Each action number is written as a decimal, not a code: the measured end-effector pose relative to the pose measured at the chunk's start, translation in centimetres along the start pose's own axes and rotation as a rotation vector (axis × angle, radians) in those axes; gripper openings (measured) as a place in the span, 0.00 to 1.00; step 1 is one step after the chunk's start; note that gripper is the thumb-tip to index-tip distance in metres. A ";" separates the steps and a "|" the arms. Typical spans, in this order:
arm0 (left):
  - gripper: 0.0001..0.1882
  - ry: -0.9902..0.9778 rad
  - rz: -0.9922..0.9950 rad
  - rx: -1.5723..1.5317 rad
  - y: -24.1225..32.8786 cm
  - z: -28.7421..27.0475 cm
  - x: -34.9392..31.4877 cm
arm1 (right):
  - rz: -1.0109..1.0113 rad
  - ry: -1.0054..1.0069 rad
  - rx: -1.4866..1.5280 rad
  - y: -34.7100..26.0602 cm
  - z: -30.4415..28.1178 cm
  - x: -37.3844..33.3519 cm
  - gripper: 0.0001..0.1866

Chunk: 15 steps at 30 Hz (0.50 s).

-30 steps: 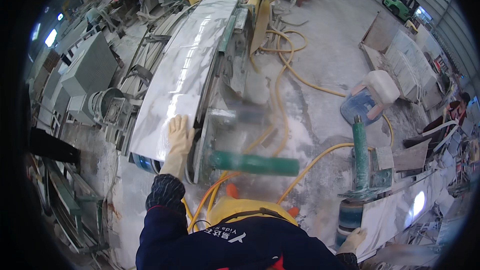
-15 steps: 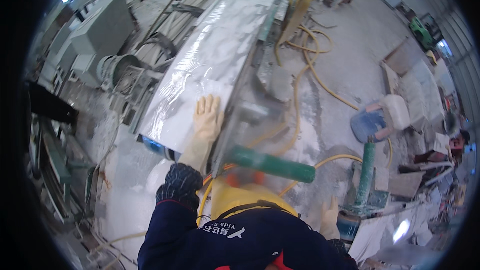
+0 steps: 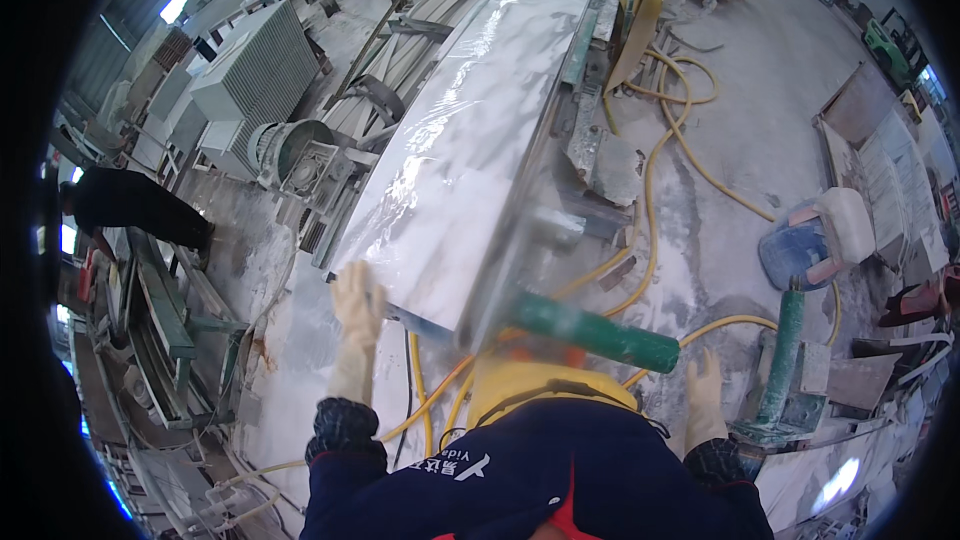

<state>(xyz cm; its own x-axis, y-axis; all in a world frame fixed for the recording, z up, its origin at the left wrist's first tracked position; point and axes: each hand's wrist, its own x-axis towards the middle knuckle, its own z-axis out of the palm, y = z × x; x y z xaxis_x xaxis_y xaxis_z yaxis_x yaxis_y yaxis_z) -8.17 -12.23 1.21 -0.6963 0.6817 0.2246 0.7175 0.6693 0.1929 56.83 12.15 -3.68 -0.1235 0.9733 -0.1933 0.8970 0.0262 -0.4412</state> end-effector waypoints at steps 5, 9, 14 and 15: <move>0.31 0.041 0.007 -0.029 -2.6 2.3 8.6 | 0.076 0.060 0.049 2.7 -0.4 -2.9 0.31; 0.31 0.024 -0.028 0.027 -0.4 5.1 14.2 | 0.138 0.126 0.109 4.3 -1.0 -7.0 0.30; 0.32 0.076 -0.020 0.089 1.6 7.3 17.8 | 0.343 0.085 -0.002 5.6 -1.2 -12.3 0.33; 0.32 0.117 -0.005 0.102 1.5 7.3 17.8 | 0.397 0.081 -0.016 5.8 -1.1 -13.1 0.34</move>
<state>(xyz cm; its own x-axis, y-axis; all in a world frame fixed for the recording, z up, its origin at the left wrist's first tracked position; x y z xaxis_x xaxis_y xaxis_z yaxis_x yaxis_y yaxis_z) -19.58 3.08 -1.49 -0.6885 0.6433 0.3350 0.7045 0.7029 0.0980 64.15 -0.22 -2.74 0.2668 0.9235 -0.2758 0.8747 -0.3521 -0.3329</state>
